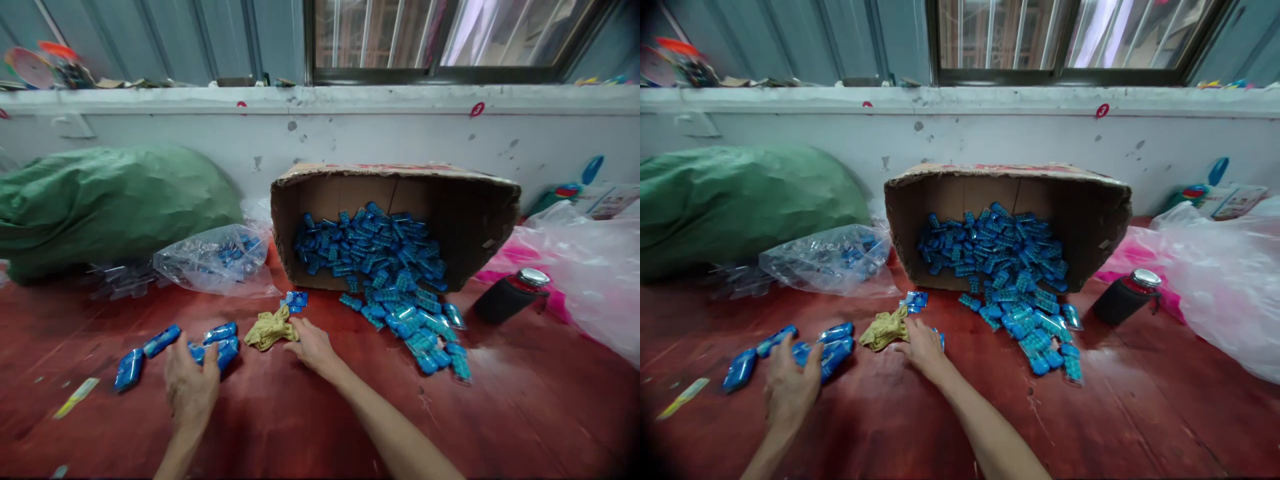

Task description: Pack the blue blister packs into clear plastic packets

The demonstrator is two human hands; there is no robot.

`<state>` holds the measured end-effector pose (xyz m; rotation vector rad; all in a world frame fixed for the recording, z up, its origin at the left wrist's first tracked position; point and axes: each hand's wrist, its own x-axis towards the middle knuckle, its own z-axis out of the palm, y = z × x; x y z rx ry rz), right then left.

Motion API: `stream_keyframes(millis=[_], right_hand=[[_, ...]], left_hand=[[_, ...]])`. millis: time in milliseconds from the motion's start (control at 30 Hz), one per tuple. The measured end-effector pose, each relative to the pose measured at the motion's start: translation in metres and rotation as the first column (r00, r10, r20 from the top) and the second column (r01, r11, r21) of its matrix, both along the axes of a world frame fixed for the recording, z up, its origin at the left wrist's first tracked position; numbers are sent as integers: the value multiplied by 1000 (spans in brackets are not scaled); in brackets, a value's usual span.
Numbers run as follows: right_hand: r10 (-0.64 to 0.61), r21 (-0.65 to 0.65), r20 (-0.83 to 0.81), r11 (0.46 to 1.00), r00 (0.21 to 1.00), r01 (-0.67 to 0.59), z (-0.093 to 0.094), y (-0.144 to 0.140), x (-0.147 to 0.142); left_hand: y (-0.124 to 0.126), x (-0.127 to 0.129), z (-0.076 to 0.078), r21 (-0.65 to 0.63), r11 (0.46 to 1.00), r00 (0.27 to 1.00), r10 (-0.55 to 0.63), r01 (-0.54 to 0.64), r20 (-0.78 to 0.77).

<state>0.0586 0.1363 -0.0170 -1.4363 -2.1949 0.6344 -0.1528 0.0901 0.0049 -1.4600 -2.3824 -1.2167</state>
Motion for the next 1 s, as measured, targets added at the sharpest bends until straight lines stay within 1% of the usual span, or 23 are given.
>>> stream_keyframes(millis=[33, 67, 100, 200, 267, 300, 367, 400, 467, 533, 600, 667, 733, 833, 900, 1000], right_hand=[[-10, 3, 33, 1000, 999, 10, -1, 9, -10], [-14, 5, 66, 1000, 998, 14, -3, 16, -19], [-15, 6, 93, 1000, 996, 14, -5, 22, -26], [22, 5, 143, 1000, 989, -23, -9, 28, -36], [77, 7, 149, 997, 986, -79, -10, 26, -30], [107, 10, 145, 994, 984, -110, -10, 25, -25], [148, 16, 135, 988, 980, -152, -9, 25, -11], [149, 20, 132, 988, 980, -153, -8, 27, -4], [101, 35, 134, 994, 986, -106, -6, 37, 6], [14, 52, 145, 998, 989, -22, -6, 53, 11], [-52, 61, 158, 997, 986, 43, -8, 70, 7], [-60, 57, 171, 997, 983, 51, -12, 85, 0], [-25, 46, 184, 999, 983, 17, -19, 94, -8], [35, 33, 196, 999, 980, -43, -29, 98, -13], [54, 36, 196, 997, 979, -63, -34, 98, -10], [60, 39, 187, 997, 981, -68, -35, 97, 0]], left_hand=[[7, 5, -8, -14, 997, 993, -79, 78, -85], [15, 12, -17, -61, 984, 975, -172, 165, -144], [23, 21, -26, -127, 966, 952, -245, 224, -184], [45, 47, -47, -319, 899, 905, -373, 299, -204], [52, 58, -56, -390, 866, 884, -415, 313, -213], [53, 61, -59, -402, 861, 877, -423, 311, -229], [52, 64, -65, -387, 871, 868, -420, 303, -266], [52, 64, -67, -362, 881, 868, -413, 304, -276], [51, 64, -72, -281, 908, 887, -384, 311, -256], [54, 64, -76, -166, 935, 924, -340, 313, -174], [58, 63, -81, -53, 955, 954, -295, 292, -55], [62, 61, -84, 5, 968, 968, -250, 250, 28], [63, 57, -86, 9, 979, 977, -205, 204, 58], [62, 52, -87, -16, 986, 984, -165, 167, 71], [61, 52, -86, -36, 985, 984, -166, 168, 67], [62, 58, -79, -67, 975, 977, -212, 213, 21]])
